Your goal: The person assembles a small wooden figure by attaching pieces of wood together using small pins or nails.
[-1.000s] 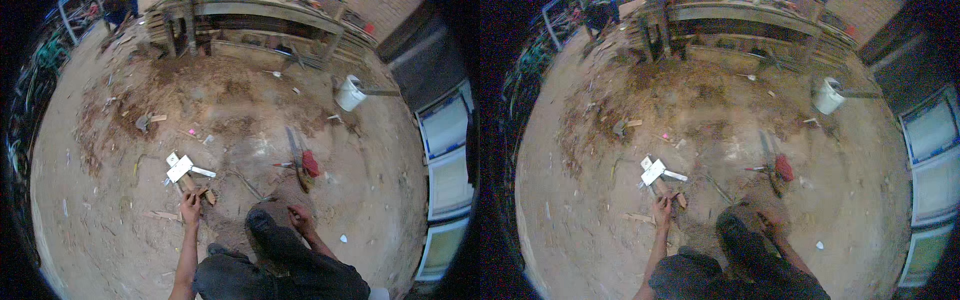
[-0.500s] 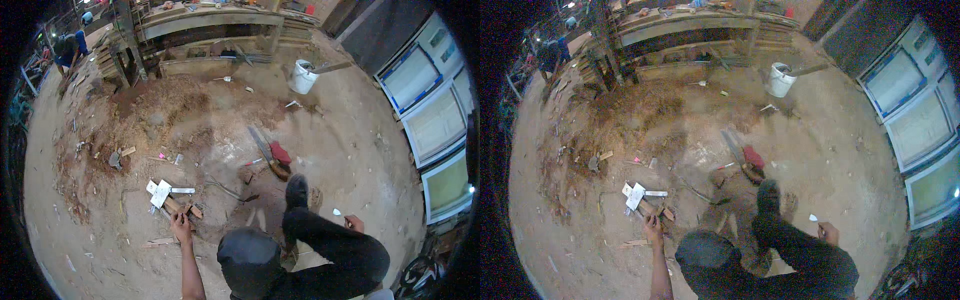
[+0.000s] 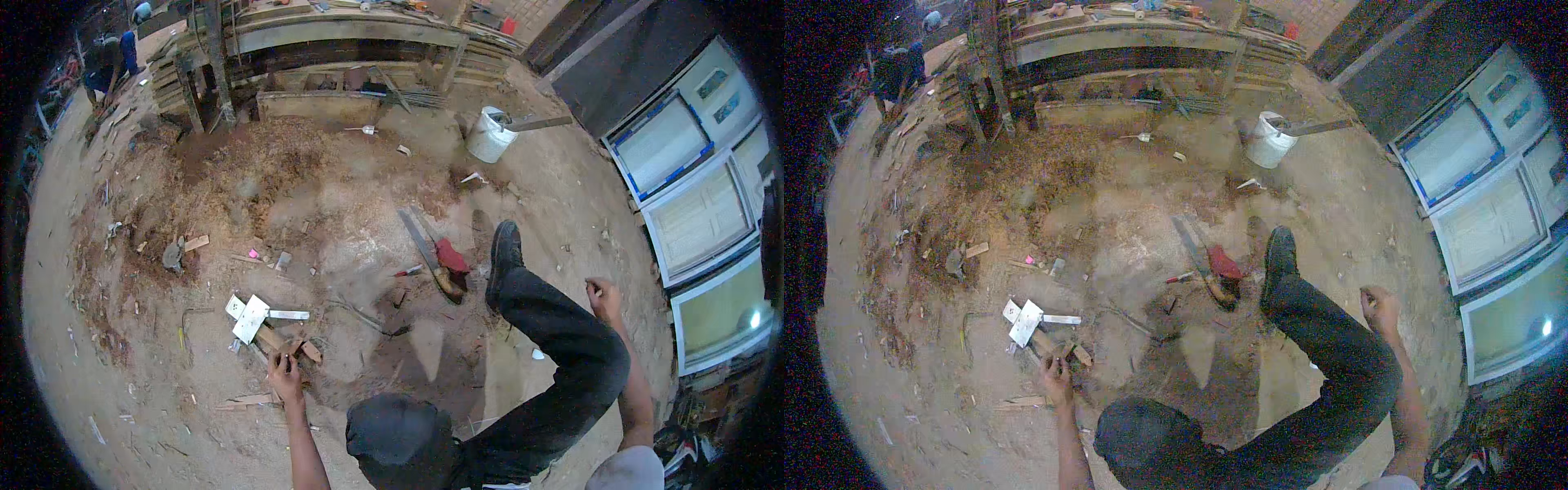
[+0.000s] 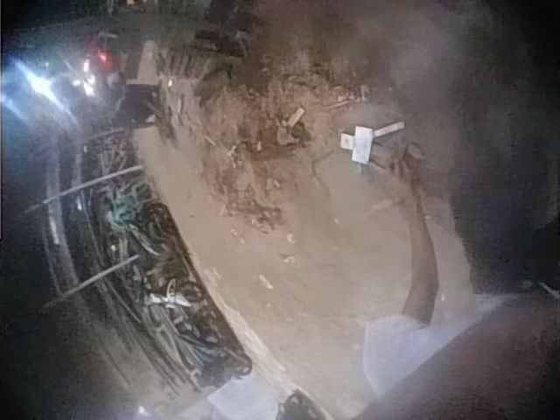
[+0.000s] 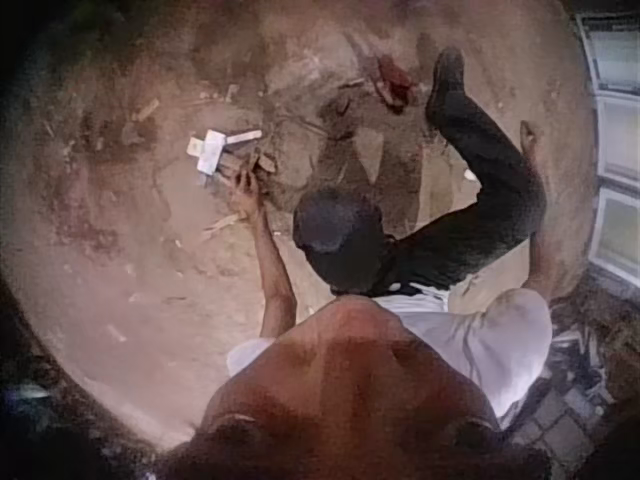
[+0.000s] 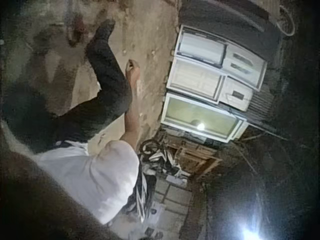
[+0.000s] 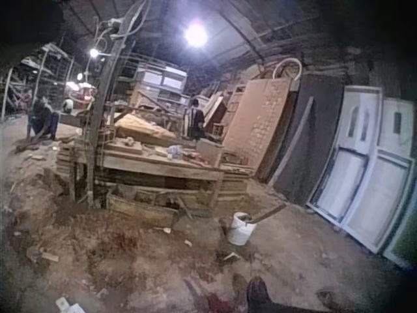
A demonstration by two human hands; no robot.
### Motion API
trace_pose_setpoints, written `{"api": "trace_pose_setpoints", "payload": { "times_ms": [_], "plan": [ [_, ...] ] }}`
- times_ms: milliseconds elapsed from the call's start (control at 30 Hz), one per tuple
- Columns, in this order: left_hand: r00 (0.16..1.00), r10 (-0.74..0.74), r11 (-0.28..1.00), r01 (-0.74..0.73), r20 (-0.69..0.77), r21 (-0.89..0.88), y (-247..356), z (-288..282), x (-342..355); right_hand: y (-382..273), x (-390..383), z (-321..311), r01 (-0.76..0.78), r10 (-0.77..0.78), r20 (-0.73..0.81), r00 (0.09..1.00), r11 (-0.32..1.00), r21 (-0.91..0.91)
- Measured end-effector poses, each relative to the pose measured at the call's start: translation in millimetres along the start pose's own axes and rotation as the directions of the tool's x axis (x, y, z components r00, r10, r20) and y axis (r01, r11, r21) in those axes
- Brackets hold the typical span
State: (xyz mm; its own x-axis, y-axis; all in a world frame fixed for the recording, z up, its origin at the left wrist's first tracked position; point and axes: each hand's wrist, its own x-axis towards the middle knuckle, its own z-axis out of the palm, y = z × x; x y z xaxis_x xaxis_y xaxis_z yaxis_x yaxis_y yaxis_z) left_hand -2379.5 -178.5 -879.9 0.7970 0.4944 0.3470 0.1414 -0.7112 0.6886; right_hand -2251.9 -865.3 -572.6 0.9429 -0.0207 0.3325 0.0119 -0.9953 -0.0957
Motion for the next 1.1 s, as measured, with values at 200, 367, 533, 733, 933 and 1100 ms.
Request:
{"api": "trace_pose_setpoints", "payload": {
  "times_ms": [200, 367, 533, 733, 933, 1100],
  "plan": [
    [0.993, -0.122, 0.99, 0.121, -0.007, -0.073, -23, 12, -10, -68, 73, -52, -0.269, 0.209, 0.219, 0.953, 0.916, 0.298],
    [0.994, -0.078, 0.995, 0.072, 0.08, 0.07, -15, -9, -3, -170, 47, -116, 0.016, 0.046, 0.362, 0.931, 0.986, -0.165],
    [0.997, -0.05, 0.999, 0.049, 0.063, 0.017, -18, -12, -1, -176, -4, -132, -0.006, 0.189, 0.495, 0.848, 0.938, -0.348],
    [0.994, -0.093, 0.991, 0.087, 0.056, 0.105, -2, 4, -5, -171, -70, -170, -0.182, 0.182, 0.212, 0.96, 0.983, -0.018],
    [0.996, -0.02, 0.996, 0.012, 0.086, 0.09, -16, -6, 5, -214, -70, -211, -0.263, 0.136, 0.521, 0.843, 0.948, 0.178],
    [0.994, -0.046, 0.998, 0.041, 0.097, 0.049, -6, -9, 5, -232, -33, -176, -0.142, -0.117, 0.755, 0.645, 0.953, 0.269]
  ]
}}
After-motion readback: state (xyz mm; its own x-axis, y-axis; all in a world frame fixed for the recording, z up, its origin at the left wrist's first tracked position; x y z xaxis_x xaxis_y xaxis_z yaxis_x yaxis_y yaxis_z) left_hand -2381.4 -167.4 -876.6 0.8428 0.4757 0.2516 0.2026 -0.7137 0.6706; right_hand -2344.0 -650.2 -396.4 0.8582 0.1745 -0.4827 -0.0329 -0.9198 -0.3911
